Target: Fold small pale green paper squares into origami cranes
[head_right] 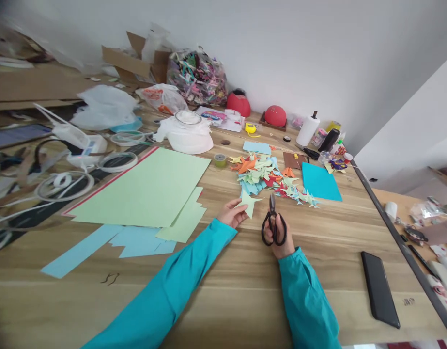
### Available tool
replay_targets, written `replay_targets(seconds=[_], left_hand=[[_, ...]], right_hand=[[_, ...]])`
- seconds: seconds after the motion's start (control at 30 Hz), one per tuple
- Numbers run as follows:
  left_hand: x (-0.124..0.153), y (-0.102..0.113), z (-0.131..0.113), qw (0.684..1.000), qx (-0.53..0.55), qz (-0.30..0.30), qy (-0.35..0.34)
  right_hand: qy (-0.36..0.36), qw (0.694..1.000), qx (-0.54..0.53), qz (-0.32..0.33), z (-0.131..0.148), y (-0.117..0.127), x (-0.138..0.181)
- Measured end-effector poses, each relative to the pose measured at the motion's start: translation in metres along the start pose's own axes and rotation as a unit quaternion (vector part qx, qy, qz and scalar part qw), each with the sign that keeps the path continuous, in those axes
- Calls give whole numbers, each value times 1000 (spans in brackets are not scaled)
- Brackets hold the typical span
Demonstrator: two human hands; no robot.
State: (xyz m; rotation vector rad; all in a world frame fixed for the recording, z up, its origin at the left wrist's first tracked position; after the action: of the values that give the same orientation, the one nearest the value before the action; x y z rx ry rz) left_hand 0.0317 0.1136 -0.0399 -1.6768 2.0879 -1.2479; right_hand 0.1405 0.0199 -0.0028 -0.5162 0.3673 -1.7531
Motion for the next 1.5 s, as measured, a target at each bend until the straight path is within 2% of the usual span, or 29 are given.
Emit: replay_targets(seconds=[0.07,0.27,0.4,0.53,0.8,1.03,1.13,1.27,1.5], left_hand=[[-1,1,-5,1000,8,-10,-23],[-1,1,-10,998,4,-27,-48],[0,0,-13,997,5,-35,-68],[1,-1,-16,995,-7,-46,-90],[0,2,-13,990,-63,-56,-111],[2,-2,-14,976,-135,-26,-168],[3,2,-18,981,-103,-46,-159],[4,2,-16,990,-65,-61,-106],[4,-2,-12,991,-69,-51,-100]], right_hand=[[-33,999,-17,34,-12,-9,6],[-20,998,-33,57,-12,-26,17],[-39,996,16,80,-20,-26,21],[-36,996,73,47,-26,-16,26],[-47,982,184,13,-20,-26,38],[-48,969,243,-11,-19,-22,43],[-53,967,249,-22,-20,-19,44],[-62,964,259,-22,-21,-19,45],[-67,961,268,-22,-21,-18,44]])
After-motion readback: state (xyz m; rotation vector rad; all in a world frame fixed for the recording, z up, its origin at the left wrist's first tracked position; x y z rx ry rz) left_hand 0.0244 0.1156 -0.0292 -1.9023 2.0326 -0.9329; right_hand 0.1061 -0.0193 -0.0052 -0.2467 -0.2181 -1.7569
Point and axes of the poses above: each hand's wrist, its own x-axis away from the middle knuckle, its own y-axis out of the back of the hand, z = x × y, the point moved 10 cm from there along -x, towards the middle knuckle, and after that the axes turned 2 degrees about -z, right-handed, at the moved point
